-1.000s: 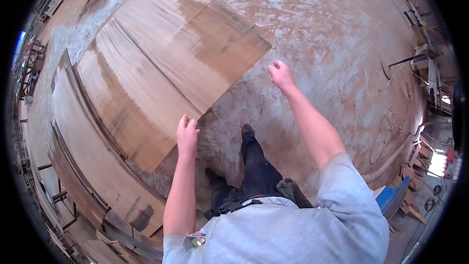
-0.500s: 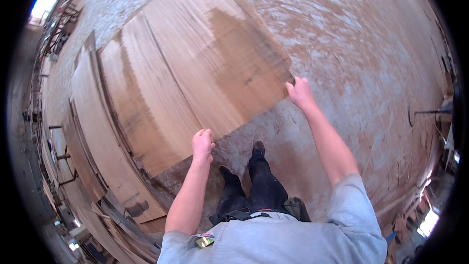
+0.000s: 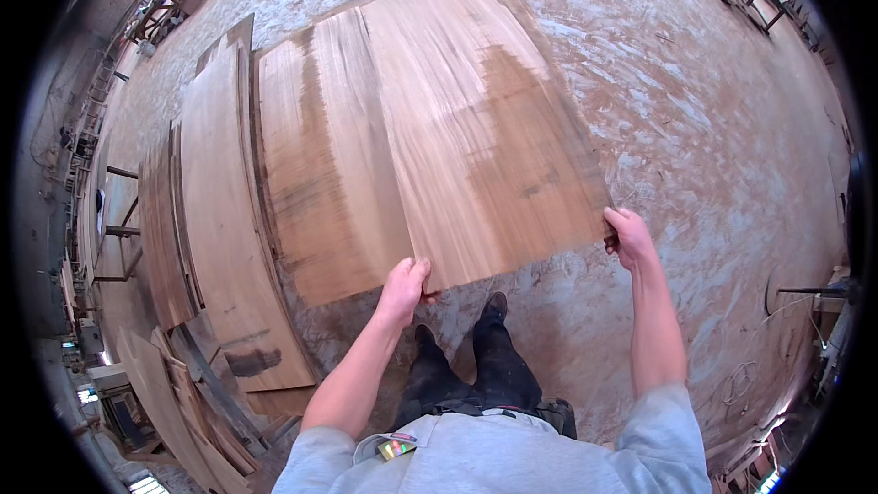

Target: The person uses a jointer machine to smooth the edges of wooden boards, then uses a tape measure to check the length of boards on a table, and finally processes more boards through the jointer.

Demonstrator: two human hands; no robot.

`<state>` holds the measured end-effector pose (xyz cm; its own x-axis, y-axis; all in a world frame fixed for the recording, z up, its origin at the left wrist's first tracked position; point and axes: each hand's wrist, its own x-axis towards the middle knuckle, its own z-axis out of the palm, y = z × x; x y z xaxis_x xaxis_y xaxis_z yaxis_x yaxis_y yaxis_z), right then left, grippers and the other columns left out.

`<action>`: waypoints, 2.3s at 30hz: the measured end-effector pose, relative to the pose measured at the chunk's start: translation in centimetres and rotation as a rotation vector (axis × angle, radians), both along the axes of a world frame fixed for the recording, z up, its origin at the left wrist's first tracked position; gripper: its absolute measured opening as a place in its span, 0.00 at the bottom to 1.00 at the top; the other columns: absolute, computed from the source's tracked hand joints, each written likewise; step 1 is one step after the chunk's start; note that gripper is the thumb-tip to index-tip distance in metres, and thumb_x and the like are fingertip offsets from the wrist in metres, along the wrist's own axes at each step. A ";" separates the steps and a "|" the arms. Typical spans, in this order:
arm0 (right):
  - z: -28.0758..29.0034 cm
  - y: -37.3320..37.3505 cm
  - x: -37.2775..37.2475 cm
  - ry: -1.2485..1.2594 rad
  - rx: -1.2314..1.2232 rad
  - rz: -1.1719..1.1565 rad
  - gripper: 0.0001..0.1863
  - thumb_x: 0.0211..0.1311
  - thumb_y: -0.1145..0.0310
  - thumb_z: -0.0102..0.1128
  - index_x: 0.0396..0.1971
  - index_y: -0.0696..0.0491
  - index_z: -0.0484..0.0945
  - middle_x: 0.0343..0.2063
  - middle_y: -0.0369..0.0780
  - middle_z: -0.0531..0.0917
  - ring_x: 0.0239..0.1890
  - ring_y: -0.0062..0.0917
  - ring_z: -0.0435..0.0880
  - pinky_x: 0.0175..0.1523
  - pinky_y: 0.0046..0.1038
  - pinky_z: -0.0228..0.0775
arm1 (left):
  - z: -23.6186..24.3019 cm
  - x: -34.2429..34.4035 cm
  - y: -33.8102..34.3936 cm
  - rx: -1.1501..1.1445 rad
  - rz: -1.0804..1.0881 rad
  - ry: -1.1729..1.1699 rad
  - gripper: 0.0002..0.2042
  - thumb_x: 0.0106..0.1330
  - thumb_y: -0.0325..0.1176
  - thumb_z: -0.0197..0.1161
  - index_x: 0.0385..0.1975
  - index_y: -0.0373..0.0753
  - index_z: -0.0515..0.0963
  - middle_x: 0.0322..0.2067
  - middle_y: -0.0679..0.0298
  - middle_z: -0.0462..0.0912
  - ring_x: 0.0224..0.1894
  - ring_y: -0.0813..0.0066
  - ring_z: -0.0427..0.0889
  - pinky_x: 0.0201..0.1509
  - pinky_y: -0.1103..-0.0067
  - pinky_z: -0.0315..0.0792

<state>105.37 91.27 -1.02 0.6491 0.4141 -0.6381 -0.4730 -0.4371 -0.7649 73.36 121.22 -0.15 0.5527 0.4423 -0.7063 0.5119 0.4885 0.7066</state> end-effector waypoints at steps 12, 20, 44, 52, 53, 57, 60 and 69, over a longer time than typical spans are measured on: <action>3.4 -7.2 -24.0 0.169 0.732 -0.960 0.24 0.70 0.54 0.50 0.57 0.56 0.71 0.57 0.43 0.77 0.60 0.37 0.74 0.65 0.42 0.63 | 2.1 -15.3 -5.2 -0.525 -0.823 -0.075 0.16 0.69 0.40 0.56 0.48 0.35 0.76 0.34 0.61 0.83 0.36 0.75 0.83 0.41 0.79 0.78; 10.5 -10.0 -36.5 -0.117 0.702 -1.030 0.20 0.68 0.61 0.55 0.54 0.57 0.72 0.52 0.44 0.79 0.55 0.35 0.78 0.60 0.39 0.69 | -1.1 -13.7 3.2 -0.362 -0.387 -0.184 0.15 0.69 0.41 0.50 0.44 0.35 0.75 0.32 0.61 0.80 0.31 0.70 0.81 0.35 0.74 0.78; 23.7 -22.8 -88.2 -1.194 -0.044 -0.332 0.05 0.61 0.62 0.57 0.31 0.44 0.79 0.38 0.40 0.87 0.50 0.42 0.82 0.61 0.47 0.65 | 1.9 -25.8 -24.3 -0.803 -0.491 -0.380 0.36 0.64 0.63 0.54 0.56 0.31 0.68 0.54 0.50 0.75 0.56 0.53 0.74 0.63 0.57 0.65; 25.1 -29.3 -108.1 -1.191 -0.277 -0.800 0.09 0.60 0.65 0.58 0.35 0.55 0.79 0.43 0.47 0.85 0.50 0.45 0.82 0.52 0.44 0.74 | 4.5 -38.2 -41.2 -0.848 -0.951 -0.351 0.34 0.65 0.60 0.54 0.55 0.32 0.70 0.54 0.50 0.75 0.55 0.53 0.74 0.63 0.56 0.65; 24.4 -30.3 -110.0 -1.219 -0.253 -0.807 0.11 0.60 0.66 0.58 0.36 0.58 0.79 0.43 0.49 0.84 0.50 0.47 0.82 0.50 0.44 0.75 | 5.6 -38.8 -42.3 -0.824 -1.007 -0.388 0.34 0.65 0.60 0.55 0.55 0.32 0.70 0.54 0.50 0.75 0.55 0.53 0.74 0.63 0.56 0.65; 24.1 -31.6 -116.0 -1.291 -0.297 -0.988 0.14 0.59 0.66 0.60 0.39 0.61 0.80 0.43 0.53 0.83 0.48 0.50 0.82 0.50 0.44 0.76 | 6.3 -43.1 -53.3 -0.914 -1.273 -0.362 0.33 0.65 0.59 0.55 0.55 0.33 0.70 0.53 0.50 0.76 0.55 0.53 0.74 0.63 0.56 0.65; 24.9 -31.8 -119.8 -1.459 -0.208 -1.241 0.15 0.60 0.64 0.62 0.38 0.62 0.80 0.43 0.55 0.83 0.46 0.50 0.83 0.48 0.44 0.77 | 6.1 -47.3 -62.0 -0.983 -1.498 -0.314 0.32 0.66 0.58 0.55 0.55 0.33 0.71 0.53 0.50 0.76 0.55 0.53 0.74 0.63 0.56 0.65; 23.4 -21.0 -131.0 -1.126 -1.359 -2.408 0.24 0.52 0.63 0.69 0.44 0.63 0.77 0.42 0.50 0.82 0.43 0.39 0.83 0.50 0.42 0.75 | 5.7 -65.4 -84.1 -0.931 -2.120 0.186 0.40 0.66 0.68 0.45 0.65 0.36 0.59 0.60 0.47 0.66 0.62 0.52 0.67 0.66 0.54 0.61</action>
<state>-25.58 70.31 22.36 -0.6090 -0.5828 0.5379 -0.4447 -0.3106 -0.8401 7.96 37.14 5.55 -0.4330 -0.8156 -0.3837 0.5644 -0.5772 0.5901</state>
